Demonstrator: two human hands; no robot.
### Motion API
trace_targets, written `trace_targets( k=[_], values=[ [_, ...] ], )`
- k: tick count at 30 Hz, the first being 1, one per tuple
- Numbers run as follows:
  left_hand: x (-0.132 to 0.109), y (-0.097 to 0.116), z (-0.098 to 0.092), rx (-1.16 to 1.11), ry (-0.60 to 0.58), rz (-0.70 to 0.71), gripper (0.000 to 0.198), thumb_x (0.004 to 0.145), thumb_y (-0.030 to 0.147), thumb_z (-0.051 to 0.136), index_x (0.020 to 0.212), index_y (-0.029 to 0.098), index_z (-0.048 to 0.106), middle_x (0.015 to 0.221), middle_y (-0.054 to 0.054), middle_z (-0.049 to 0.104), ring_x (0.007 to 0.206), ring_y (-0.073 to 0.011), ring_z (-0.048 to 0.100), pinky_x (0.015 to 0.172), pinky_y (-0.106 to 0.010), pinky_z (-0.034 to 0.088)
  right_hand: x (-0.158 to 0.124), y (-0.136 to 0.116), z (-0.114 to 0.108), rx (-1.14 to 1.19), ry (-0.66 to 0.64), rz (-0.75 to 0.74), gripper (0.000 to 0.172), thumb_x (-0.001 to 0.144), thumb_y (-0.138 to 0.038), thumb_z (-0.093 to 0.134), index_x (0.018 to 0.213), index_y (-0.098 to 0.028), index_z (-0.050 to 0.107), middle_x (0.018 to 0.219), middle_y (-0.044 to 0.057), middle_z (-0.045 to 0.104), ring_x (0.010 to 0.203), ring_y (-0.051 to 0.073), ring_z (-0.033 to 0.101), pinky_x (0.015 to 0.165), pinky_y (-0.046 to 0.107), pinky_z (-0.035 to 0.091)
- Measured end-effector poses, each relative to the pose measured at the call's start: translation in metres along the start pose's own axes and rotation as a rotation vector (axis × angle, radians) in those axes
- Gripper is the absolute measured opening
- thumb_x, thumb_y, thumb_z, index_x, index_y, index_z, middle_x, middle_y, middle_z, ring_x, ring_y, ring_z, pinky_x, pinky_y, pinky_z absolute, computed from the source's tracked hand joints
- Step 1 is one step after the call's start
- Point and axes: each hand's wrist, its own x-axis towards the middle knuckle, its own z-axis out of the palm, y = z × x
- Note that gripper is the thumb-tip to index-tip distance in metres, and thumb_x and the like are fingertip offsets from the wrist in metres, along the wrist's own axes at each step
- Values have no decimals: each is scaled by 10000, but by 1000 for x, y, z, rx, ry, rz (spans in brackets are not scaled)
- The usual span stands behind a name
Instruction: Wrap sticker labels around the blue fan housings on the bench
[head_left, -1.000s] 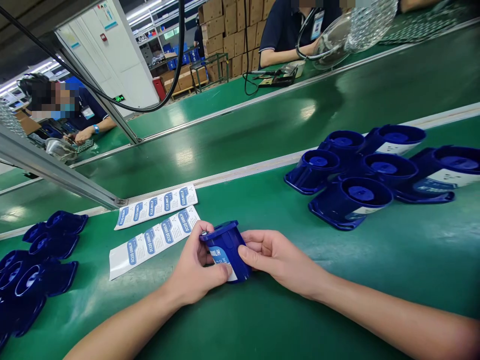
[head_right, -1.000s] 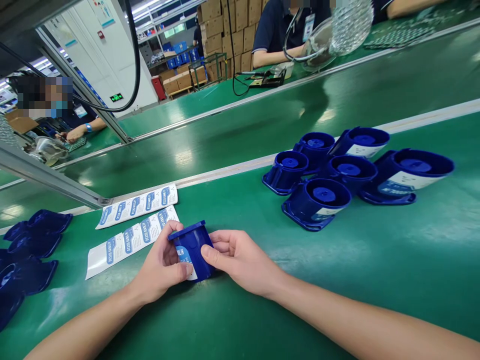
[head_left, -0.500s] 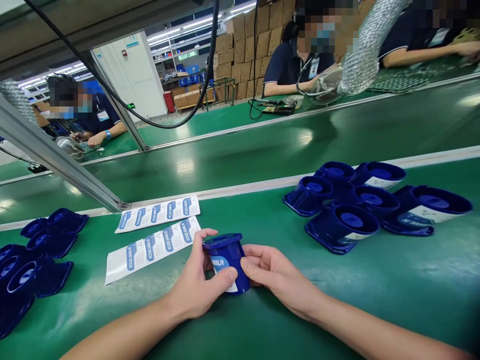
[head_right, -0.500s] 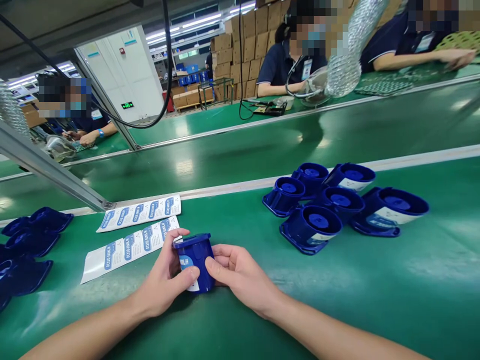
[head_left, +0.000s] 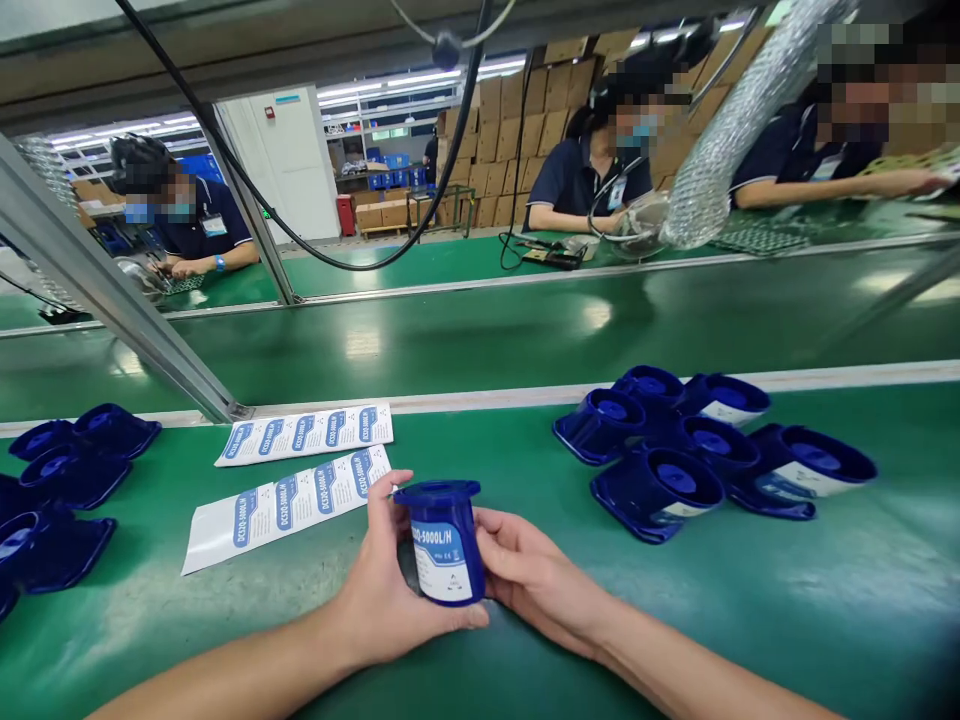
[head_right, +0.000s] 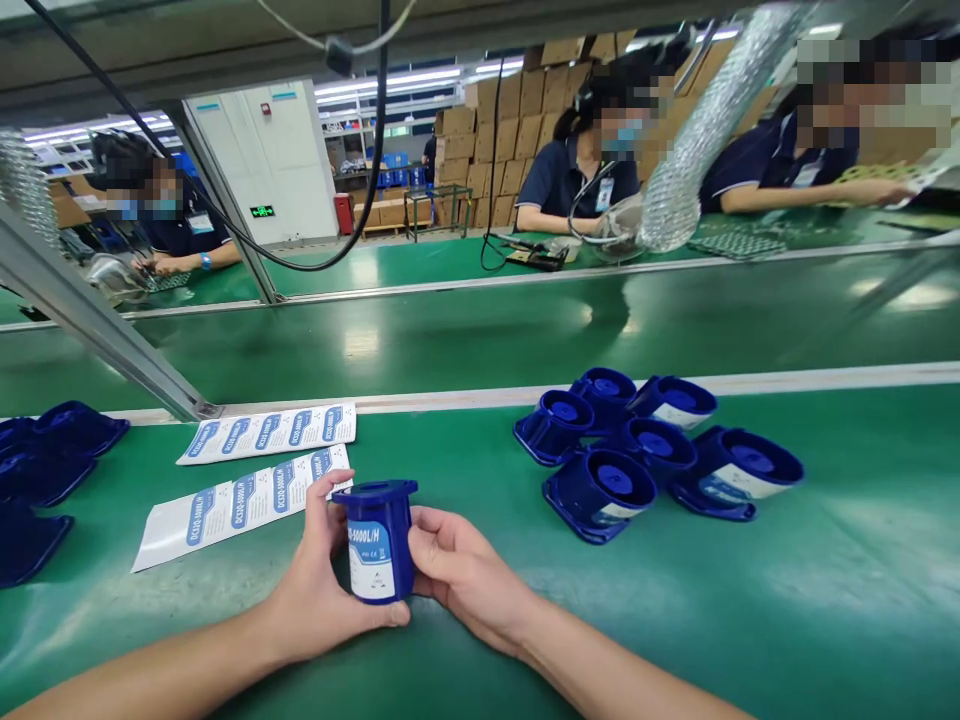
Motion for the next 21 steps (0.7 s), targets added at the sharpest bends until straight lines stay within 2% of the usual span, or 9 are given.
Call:
trace_targets(
  k=[4, 8, 11, 17, 21],
  values=[
    [0, -5, -1, 67, 63, 70, 1069, 574, 322, 1037, 1379, 300, 334, 1409, -122, 587, 1281, -347, 623, 1145, -537, 465, 2, 2, 1, 19, -44, -36, 403, 880, -487, 884, 1172, -225, 789, 1069, 76, 801, 976, 207, 744, 887, 297, 564],
    [0, -6, -2, 45, 60, 86, 1053, 571, 322, 1042, 1371, 296, 357, 1419, -120, 577, 1291, -340, 615, 1161, -530, 454, 1, 2, 1, 13, -41, -42, 417, 880, -478, 886, 1189, -220, 776, 1070, 87, 807, 992, 225, 752, 922, 323, 558],
    [1, -6, -1, 42, 63, 111, 1037, 580, 329, 1038, 1369, 286, 366, 1417, -130, 556, 1303, -344, 605, 1144, -525, 473, 1, 1, 2, 11, -39, -45, 429, 864, -487, 897, 1167, -209, 776, 1070, 96, 809, 1000, 240, 753, 894, 325, 561],
    [4, -8, 0, 78, 117, 270, 964, 589, 327, 1025, 1338, 295, 419, 1598, -165, 341, 1427, -391, 510, 1081, -504, 540, -1, -3, 7, -13, -27, -41, 437, 865, -499, 891, 1170, -209, 776, 1082, 101, 810, 1050, 265, 750, 947, 373, 561],
    [3, -6, 4, 155, 150, 380, 835, 700, 214, 932, 1367, 319, 440, 1534, -144, 439, 1434, -373, 512, 1034, -474, 574, -3, -1, 9, -48, -20, -68, 455, 903, -542, 838, 1205, -208, 774, 1135, 119, 800, 1106, 296, 730, 993, 431, 556]
  ],
)
